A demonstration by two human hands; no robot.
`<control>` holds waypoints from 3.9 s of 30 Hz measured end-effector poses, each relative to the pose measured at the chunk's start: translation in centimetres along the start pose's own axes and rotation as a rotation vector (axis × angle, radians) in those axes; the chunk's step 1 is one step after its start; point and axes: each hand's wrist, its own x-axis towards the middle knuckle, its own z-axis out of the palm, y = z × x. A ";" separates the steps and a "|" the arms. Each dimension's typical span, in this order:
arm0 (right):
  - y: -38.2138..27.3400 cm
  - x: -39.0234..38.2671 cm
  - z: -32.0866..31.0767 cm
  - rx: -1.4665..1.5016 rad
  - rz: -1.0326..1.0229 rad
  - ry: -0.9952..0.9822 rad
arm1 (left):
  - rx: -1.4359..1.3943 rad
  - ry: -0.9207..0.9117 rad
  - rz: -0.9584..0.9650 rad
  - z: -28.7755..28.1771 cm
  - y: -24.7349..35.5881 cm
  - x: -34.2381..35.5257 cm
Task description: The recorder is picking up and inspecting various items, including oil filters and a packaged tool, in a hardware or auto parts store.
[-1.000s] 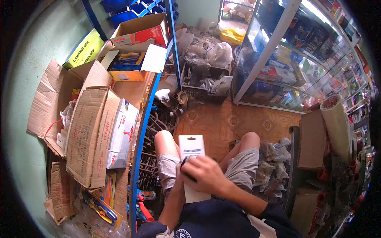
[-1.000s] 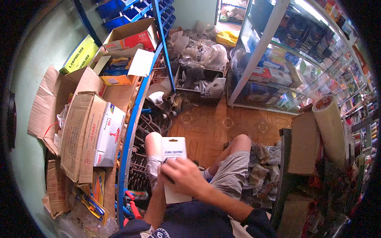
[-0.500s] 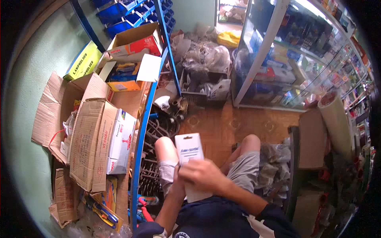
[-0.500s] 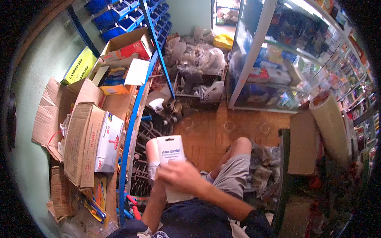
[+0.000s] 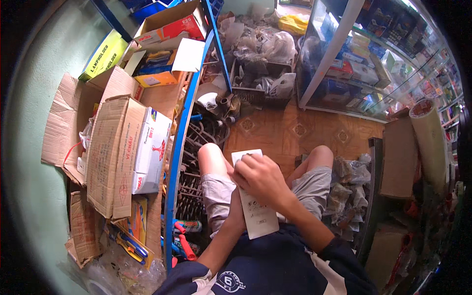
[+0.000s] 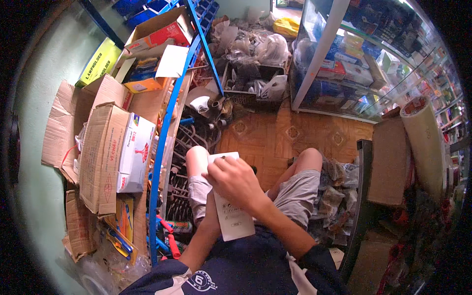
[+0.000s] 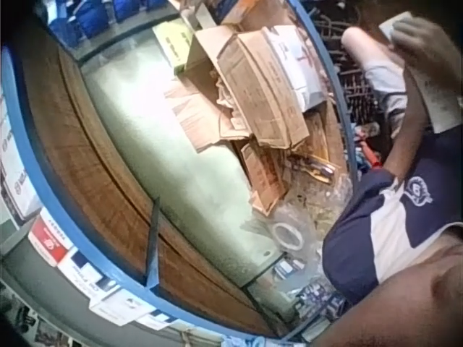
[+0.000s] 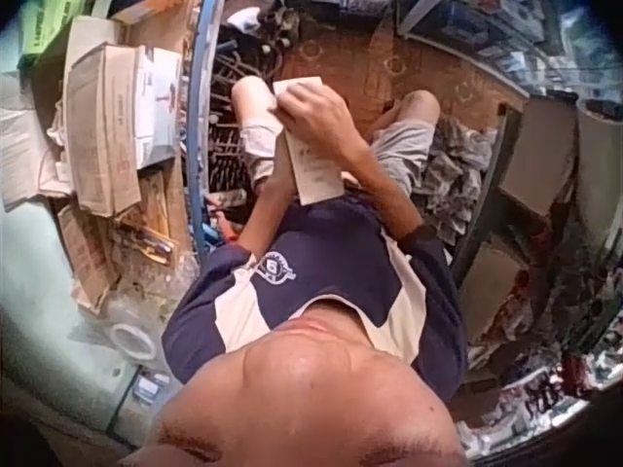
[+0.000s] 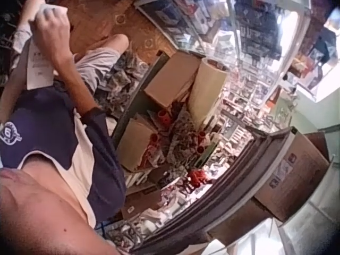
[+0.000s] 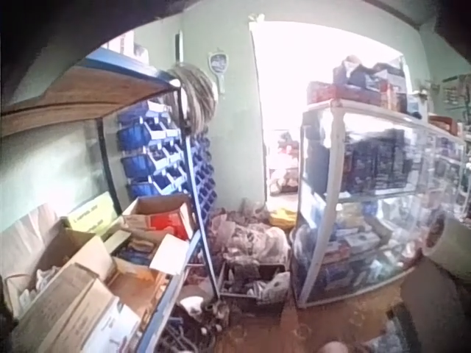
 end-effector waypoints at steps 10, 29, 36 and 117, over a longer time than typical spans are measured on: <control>-2.3 -2.8 0.5 0.163 0.139 -0.022 | -0.150 0.166 0.432 -0.8 3.3 1.3; -1.1 -4.2 -0.1 0.094 0.464 0.084 | -0.155 -0.147 0.659 1.5 3.0 1.4; -2.0 -6.9 0.1 0.336 0.548 0.254 | 0.020 0.008 0.565 -0.4 5.0 3.3; -5.8 -0.4 -3.4 0.134 0.044 0.155 | -0.152 -0.522 0.446 -0.8 -1.1 -1.2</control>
